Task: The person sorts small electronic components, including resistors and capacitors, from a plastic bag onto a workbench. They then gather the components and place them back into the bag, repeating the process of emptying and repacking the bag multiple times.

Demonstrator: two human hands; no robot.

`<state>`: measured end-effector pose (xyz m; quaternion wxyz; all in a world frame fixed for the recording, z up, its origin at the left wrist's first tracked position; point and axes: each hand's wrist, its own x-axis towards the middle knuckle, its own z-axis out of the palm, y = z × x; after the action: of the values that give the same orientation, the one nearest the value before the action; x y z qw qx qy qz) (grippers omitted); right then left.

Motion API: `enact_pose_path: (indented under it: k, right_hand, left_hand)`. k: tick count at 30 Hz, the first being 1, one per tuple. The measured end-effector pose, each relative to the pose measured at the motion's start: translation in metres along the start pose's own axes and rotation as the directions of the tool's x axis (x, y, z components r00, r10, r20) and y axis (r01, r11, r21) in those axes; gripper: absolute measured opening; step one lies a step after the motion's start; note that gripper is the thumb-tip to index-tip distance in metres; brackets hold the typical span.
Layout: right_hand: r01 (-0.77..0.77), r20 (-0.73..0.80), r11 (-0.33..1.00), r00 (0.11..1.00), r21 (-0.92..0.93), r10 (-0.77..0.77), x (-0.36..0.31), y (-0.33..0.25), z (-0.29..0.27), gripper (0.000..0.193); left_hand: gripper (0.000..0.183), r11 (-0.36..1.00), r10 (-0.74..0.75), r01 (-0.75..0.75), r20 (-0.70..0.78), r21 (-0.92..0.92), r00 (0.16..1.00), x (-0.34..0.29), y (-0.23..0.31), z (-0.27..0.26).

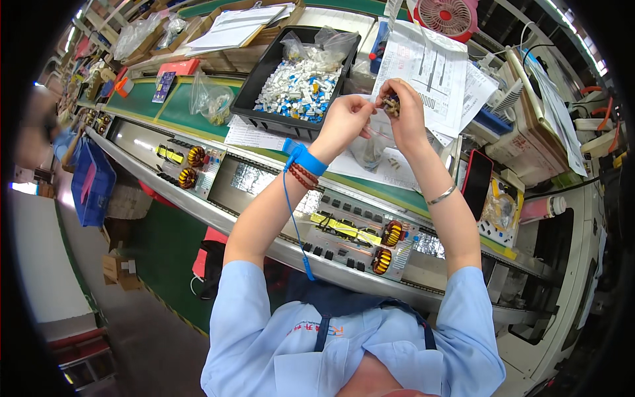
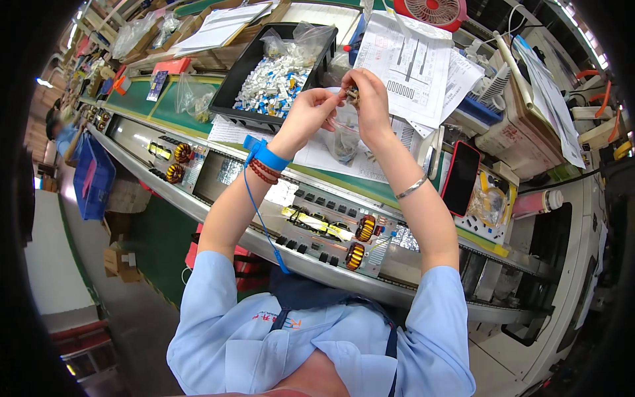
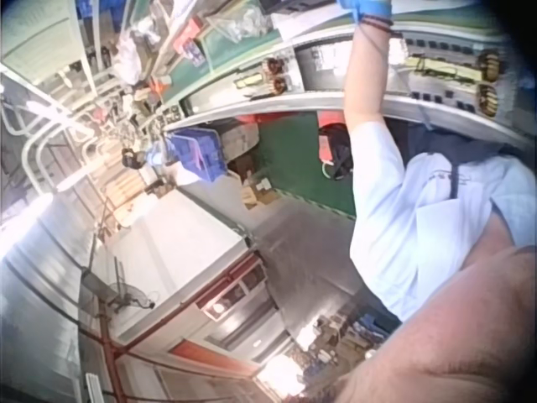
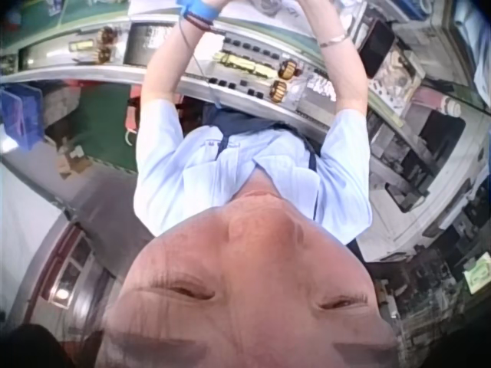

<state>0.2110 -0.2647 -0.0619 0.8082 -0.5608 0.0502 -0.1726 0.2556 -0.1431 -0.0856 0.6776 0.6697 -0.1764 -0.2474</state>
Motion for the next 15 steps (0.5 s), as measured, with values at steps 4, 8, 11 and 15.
enact_pose_path:
  k: [4, 8, 11, 15]
  right_hand:
    - [0.077, 0.056, 0.99, 0.996, -0.119, -0.071, -0.003, 0.001, 0.003, 0.023]
    - [0.065, 0.18, 0.982, 0.983, -0.18, -0.032, -0.005, 0.001, -0.003, 0.026]
    - [0.095, 0.248, 0.956, 0.968, -0.279, -0.024, -0.008, -0.005, -0.006, 0.028]
    - [0.177, 0.333, 0.919, 0.941, -0.351, -0.055, -0.014, -0.012, -0.009, 0.03]
  left_hand:
    - [0.021, 1.0, 0.004, -0.004, -0.004, 0.01, 1.0, -0.001, 0.001, -0.005]
    - [0.021, 0.999, 0.039, -0.041, -0.067, -0.034, 0.997, -0.002, 0.002, -0.005]
    - [0.021, 0.999, 0.039, -0.04, -0.058, -0.02, 0.998, -0.002, 0.0, -0.009]
    - [0.017, 0.999, -0.018, 0.018, -0.013, 0.04, 1.0, -0.003, 0.003, -0.013]
